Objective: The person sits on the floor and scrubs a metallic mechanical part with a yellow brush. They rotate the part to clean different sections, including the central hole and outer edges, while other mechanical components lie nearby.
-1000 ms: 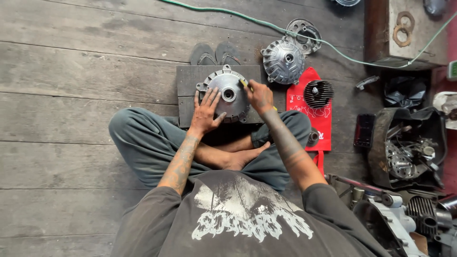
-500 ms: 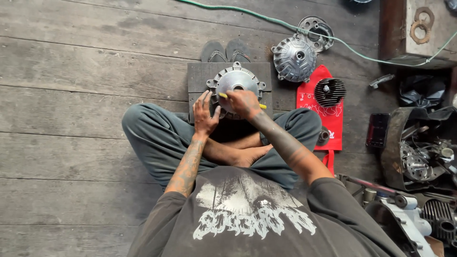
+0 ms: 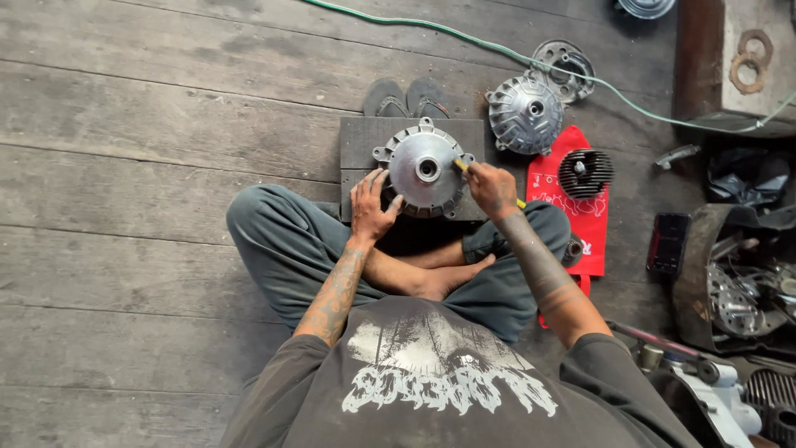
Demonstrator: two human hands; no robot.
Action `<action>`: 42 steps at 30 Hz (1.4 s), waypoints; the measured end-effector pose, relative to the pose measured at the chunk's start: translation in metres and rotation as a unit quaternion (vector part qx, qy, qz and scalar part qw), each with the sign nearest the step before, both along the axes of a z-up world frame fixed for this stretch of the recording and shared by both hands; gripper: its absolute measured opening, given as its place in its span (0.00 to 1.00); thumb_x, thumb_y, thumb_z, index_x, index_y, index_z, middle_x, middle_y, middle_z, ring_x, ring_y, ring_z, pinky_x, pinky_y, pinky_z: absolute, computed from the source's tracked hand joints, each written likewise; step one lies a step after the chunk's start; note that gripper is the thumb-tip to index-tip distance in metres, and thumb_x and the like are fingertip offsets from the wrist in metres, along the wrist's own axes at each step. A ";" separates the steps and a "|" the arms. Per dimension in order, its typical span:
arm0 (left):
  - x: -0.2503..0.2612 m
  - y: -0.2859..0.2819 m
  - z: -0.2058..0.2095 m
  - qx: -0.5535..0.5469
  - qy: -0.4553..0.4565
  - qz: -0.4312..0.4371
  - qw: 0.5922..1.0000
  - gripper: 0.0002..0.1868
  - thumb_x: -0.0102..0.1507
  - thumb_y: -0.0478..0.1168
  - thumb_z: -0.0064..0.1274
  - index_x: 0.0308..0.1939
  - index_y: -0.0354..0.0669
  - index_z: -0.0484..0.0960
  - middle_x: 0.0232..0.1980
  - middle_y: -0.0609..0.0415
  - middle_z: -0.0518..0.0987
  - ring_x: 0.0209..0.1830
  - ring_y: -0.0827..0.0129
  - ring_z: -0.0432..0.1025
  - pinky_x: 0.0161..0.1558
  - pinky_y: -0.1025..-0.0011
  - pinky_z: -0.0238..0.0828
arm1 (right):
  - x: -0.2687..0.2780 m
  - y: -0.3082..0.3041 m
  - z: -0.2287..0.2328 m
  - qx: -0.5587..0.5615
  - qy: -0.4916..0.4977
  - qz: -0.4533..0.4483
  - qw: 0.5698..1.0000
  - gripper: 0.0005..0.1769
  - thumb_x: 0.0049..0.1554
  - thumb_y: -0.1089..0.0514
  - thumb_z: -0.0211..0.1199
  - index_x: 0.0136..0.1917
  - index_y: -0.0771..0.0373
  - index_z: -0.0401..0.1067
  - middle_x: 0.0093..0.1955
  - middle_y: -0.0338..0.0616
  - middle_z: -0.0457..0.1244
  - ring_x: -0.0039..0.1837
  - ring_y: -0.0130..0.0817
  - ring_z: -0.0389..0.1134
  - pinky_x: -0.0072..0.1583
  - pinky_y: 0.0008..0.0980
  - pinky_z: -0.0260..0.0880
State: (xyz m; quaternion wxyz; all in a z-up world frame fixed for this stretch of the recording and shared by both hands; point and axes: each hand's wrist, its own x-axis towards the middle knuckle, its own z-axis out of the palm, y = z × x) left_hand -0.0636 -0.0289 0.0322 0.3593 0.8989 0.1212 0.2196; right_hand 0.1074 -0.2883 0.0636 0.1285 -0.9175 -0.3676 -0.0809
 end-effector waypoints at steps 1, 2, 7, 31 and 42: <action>0.001 0.000 0.000 0.003 0.000 0.005 1.000 0.35 0.60 0.58 0.61 0.68 0.51 0.74 0.66 0.52 0.74 0.67 0.58 0.69 0.67 0.54 0.60 | 0.009 0.012 0.001 0.003 0.000 0.005 1.000 0.08 0.60 0.49 0.63 0.42 0.47 0.67 0.33 0.37 0.62 0.36 0.42 0.70 0.41 0.39 0.70; 0.001 0.000 0.000 0.000 -0.004 0.004 1.000 0.35 0.60 0.59 0.61 0.68 0.50 0.74 0.65 0.52 0.74 0.67 0.57 0.70 0.66 0.54 0.61 | 0.017 0.022 0.002 0.001 0.043 -0.007 0.999 0.08 0.61 0.48 0.63 0.43 0.49 0.68 0.34 0.42 0.63 0.40 0.47 0.71 0.43 0.43 0.70; 0.001 0.000 0.002 0.003 -0.016 0.002 1.000 0.38 0.59 0.59 0.62 0.69 0.48 0.73 0.65 0.50 0.74 0.66 0.56 0.70 0.65 0.55 0.63 | 0.040 0.086 0.029 -0.034 0.171 -0.031 0.984 0.11 0.62 0.44 0.59 0.48 0.52 0.70 0.40 0.55 0.68 0.48 0.62 0.71 0.49 0.58 0.70; 0.008 0.005 0.008 -0.138 -0.032 0.064 0.988 0.46 0.60 0.62 0.61 0.74 0.42 0.65 0.57 0.45 0.78 0.56 0.49 0.75 0.56 0.54 0.66 | 0.021 -0.013 -0.016 0.011 0.097 -0.072 0.993 0.06 0.63 0.47 0.63 0.46 0.48 0.72 0.39 0.38 0.68 0.46 0.42 0.72 0.51 0.40 0.67; 0.007 0.003 0.013 -0.161 -0.008 0.084 0.983 0.42 0.62 0.59 0.60 0.74 0.44 0.66 0.57 0.46 0.79 0.57 0.50 0.76 0.56 0.54 0.65 | 0.042 0.063 0.015 0.001 0.128 -0.068 0.989 0.10 0.60 0.45 0.64 0.43 0.50 0.72 0.38 0.48 0.67 0.47 0.53 0.72 0.48 0.47 0.68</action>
